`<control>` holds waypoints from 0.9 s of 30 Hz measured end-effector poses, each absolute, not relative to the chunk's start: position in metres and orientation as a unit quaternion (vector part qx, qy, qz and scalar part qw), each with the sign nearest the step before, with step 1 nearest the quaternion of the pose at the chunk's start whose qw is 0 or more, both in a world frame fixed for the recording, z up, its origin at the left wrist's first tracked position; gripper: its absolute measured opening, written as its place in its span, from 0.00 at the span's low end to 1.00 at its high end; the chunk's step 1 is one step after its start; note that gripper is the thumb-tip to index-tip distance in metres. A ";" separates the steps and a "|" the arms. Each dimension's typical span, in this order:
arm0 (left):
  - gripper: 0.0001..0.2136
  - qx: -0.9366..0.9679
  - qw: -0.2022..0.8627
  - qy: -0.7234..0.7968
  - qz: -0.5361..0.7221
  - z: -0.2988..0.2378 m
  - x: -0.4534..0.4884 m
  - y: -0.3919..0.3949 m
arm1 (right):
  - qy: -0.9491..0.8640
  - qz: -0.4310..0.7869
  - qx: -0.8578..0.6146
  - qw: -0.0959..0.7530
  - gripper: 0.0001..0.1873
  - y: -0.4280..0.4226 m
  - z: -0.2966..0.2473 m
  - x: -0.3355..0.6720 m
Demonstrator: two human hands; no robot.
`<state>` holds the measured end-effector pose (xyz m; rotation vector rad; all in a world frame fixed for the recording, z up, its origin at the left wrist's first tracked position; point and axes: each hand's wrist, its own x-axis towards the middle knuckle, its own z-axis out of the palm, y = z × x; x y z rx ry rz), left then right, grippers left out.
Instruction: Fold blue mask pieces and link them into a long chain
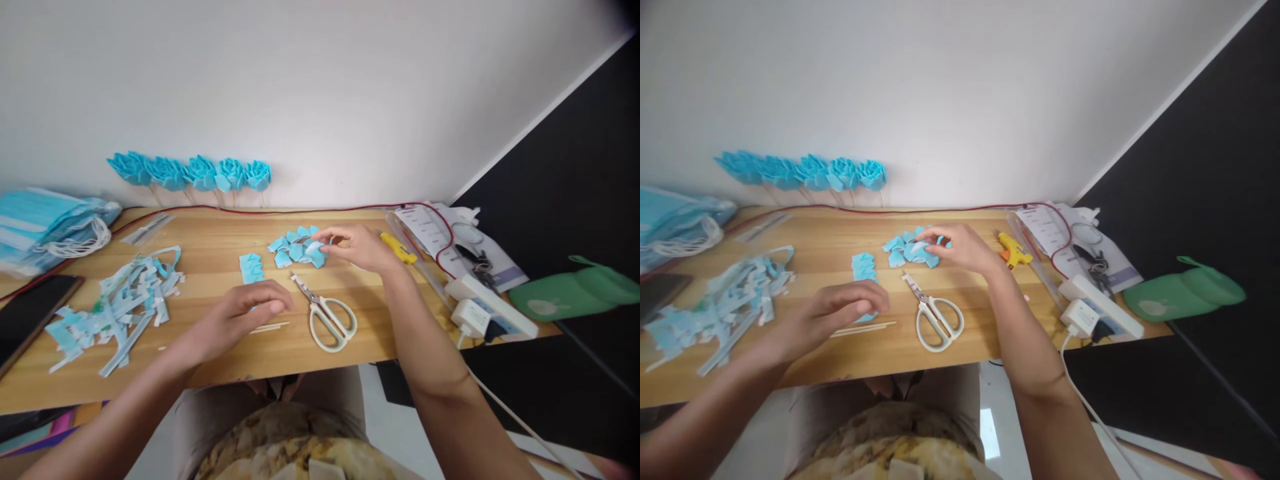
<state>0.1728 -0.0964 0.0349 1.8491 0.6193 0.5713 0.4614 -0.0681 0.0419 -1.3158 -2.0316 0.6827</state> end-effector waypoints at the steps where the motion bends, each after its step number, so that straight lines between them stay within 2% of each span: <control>1: 0.15 0.767 0.548 0.249 0.221 0.034 0.185 -0.091 | -0.771 0.238 -0.491 0.327 0.11 -0.069 0.041 0.457; 6: 0.27 0.597 0.713 0.281 0.239 0.020 0.232 -0.060 | -0.803 0.119 -0.413 0.413 0.11 -0.067 0.030 0.442; 9: 0.26 0.512 0.758 0.301 0.269 0.014 0.243 -0.049 | -0.809 0.077 -0.378 0.444 0.10 -0.065 0.025 0.436; 12: 0.21 0.502 0.742 0.323 0.305 0.012 0.244 -0.043 | -0.808 0.084 -0.384 0.438 0.09 -0.068 0.027 0.433; 17: 0.17 0.565 0.659 0.349 0.353 0.014 0.234 -0.040 | -0.751 0.213 -0.419 0.464 0.09 -0.073 0.031 0.435; 22: 0.14 0.625 0.586 0.368 0.362 0.018 0.229 -0.042 | -0.640 0.405 -0.427 0.494 0.20 -0.068 0.021 0.434; 27: 0.15 0.644 0.559 0.373 0.365 0.013 0.231 -0.041 | -0.581 0.447 -0.450 0.509 0.24 -0.063 0.010 0.424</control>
